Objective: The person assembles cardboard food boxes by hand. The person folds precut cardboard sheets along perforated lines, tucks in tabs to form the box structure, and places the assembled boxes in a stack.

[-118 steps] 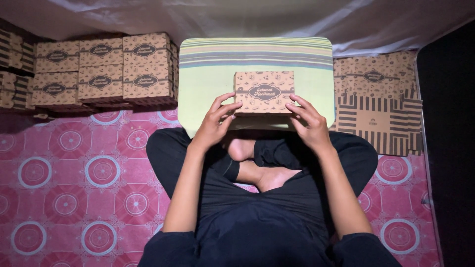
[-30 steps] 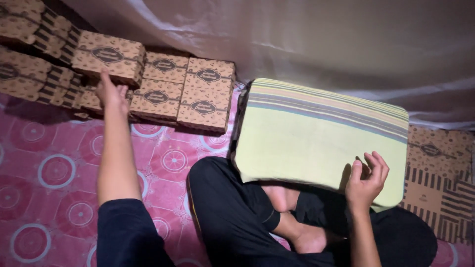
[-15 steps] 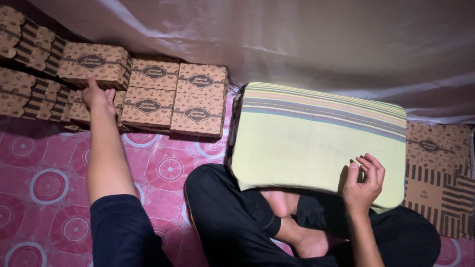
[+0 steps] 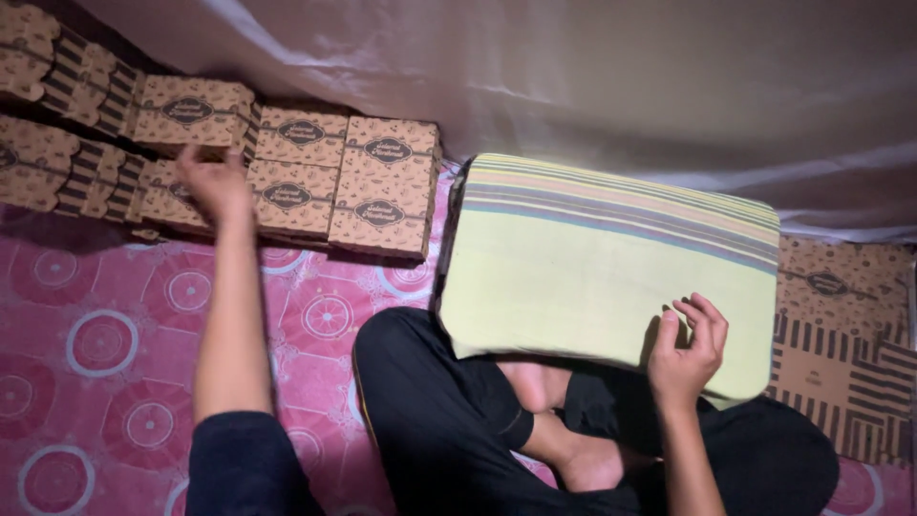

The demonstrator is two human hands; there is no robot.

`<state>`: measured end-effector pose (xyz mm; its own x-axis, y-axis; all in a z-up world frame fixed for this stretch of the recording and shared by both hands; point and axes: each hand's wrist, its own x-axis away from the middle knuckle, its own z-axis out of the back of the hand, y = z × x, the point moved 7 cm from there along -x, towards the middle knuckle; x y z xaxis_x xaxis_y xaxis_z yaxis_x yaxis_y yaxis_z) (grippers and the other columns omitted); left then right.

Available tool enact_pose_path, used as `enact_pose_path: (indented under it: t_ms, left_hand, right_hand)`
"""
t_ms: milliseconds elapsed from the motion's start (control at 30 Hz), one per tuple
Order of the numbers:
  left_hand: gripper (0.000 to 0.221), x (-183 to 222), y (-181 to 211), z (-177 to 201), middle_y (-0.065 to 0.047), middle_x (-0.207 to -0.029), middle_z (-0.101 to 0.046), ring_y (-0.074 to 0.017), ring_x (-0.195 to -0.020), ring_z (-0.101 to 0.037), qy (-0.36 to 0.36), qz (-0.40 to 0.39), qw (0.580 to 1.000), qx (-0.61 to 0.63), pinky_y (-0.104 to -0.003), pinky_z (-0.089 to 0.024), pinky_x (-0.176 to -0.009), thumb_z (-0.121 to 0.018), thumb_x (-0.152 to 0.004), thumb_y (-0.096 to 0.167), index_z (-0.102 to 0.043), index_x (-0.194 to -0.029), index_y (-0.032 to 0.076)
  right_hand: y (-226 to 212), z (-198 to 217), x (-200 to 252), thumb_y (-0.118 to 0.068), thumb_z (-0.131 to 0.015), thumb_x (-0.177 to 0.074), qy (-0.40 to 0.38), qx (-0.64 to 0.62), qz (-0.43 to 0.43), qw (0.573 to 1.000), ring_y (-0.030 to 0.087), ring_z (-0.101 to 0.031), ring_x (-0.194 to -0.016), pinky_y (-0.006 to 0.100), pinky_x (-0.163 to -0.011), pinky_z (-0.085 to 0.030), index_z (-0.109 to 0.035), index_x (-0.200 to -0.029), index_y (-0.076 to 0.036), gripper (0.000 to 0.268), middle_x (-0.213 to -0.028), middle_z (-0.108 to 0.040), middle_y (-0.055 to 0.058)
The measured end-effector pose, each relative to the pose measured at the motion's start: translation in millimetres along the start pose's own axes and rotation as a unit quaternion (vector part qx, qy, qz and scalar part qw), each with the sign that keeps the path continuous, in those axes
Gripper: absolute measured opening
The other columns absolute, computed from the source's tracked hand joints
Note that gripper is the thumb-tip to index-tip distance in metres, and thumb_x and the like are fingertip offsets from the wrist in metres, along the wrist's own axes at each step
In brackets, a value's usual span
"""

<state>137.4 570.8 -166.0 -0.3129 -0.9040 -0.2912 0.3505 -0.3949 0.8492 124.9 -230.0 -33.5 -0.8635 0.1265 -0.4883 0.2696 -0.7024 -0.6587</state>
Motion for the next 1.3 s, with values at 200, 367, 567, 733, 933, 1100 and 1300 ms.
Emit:
enact_pose_path:
  t_ms: [200, 367, 567, 733, 933, 1100, 1300]
  left_hand:
    - [0.054, 179, 164, 4, -0.04, -0.133, -0.047, -0.0579, -0.128, -0.045, -0.174, -0.157, 0.971, 0.038, -0.065, -0.033, -0.11, -0.075, -0.092, 0.001, -0.048, -0.137, -0.011]
    - [0.031, 338, 272, 9, -0.017, -0.126, -0.061, -0.0394, -0.125, -0.056, -0.355, -0.253, 0.898, 0.06, -0.052, -0.04, -0.109, -0.068, -0.09, 0.014, -0.067, -0.12, 0.008]
    - [0.05, 438, 284, -13, -0.014, -0.148, -0.05, -0.0337, -0.14, -0.043, -0.448, -0.364, 0.812, -0.09, -0.055, -0.029, -0.115, -0.067, -0.096, 0.039, -0.06, -0.138, 0.013]
    - [0.05, 448, 286, -11, -0.012, -0.15, -0.049, -0.0341, -0.139, -0.042, -0.41, -0.408, 0.804, -0.138, -0.056, -0.026, -0.114, -0.061, -0.1, 0.046, -0.058, -0.14, 0.016]
    - [0.049, 451, 290, -10, -0.009, -0.149, -0.05, -0.0312, -0.14, -0.042, -0.401, -0.398, 0.81, -0.16, -0.052, -0.025, -0.115, -0.058, -0.101, 0.047, -0.059, -0.139, 0.016]
    - [0.047, 452, 291, -7, -0.01, -0.149, -0.051, -0.0319, -0.14, -0.043, -0.387, -0.4, 0.816, -0.156, -0.052, -0.027, -0.115, -0.061, -0.1, 0.043, -0.061, -0.137, 0.015]
    - [0.047, 453, 293, -7, -0.009, -0.149, -0.052, -0.0301, -0.141, -0.043, -0.384, -0.393, 0.821, -0.156, -0.051, -0.027, -0.116, -0.061, -0.099, 0.045, -0.062, -0.135, 0.015]
  right_hand:
    - [13, 5, -6, -0.001, -0.071, -0.097, -0.035, -0.023, -0.023, 0.999, 0.041, -0.063, -0.117, 0.047, -0.099, -0.052, -0.071, -0.11, -0.002, 0.013, -0.122, -0.061, 0.02]
    - [36, 31, -25, -0.006, -0.072, -0.096, -0.094, -0.026, -0.057, 0.994, 0.039, -0.066, -0.114, 0.048, -0.099, -0.051, -0.073, -0.111, -0.006, 0.015, -0.117, -0.067, 0.017]
    - [179, 110, -51, -0.009, -0.073, -0.097, -0.068, 0.139, -0.022, 0.988, 0.045, -0.066, -0.108, 0.052, -0.094, -0.051, -0.071, -0.111, 0.001, 0.017, -0.112, -0.068, 0.026]
    - [371, 110, -36, -0.037, -0.082, -0.087, -0.219, 0.289, -0.203, 0.91, 0.054, -0.065, -0.111, 0.058, -0.09, -0.054, -0.068, -0.13, -0.007, 0.054, -0.12, -0.066, 0.028]
    - [319, 82, -51, -0.049, -0.084, -0.078, -0.348, 0.249, -0.312, 0.848, 0.062, -0.034, -0.139, 0.07, -0.108, -0.039, -0.043, -0.152, -0.002, 0.097, -0.154, -0.036, 0.035]
    - [301, 74, -64, -0.054, -0.081, -0.08, -0.362, 0.262, -0.338, 0.828, 0.065, -0.04, -0.134, 0.069, -0.107, -0.042, -0.041, -0.151, -0.003, 0.096, -0.153, -0.031, 0.036]
    - [380, 41, -75, -0.053, -0.083, -0.077, -0.357, 0.273, -0.319, 0.834, 0.065, -0.047, -0.13, 0.067, -0.107, -0.045, -0.035, -0.157, -0.014, 0.101, -0.152, -0.026, 0.035]
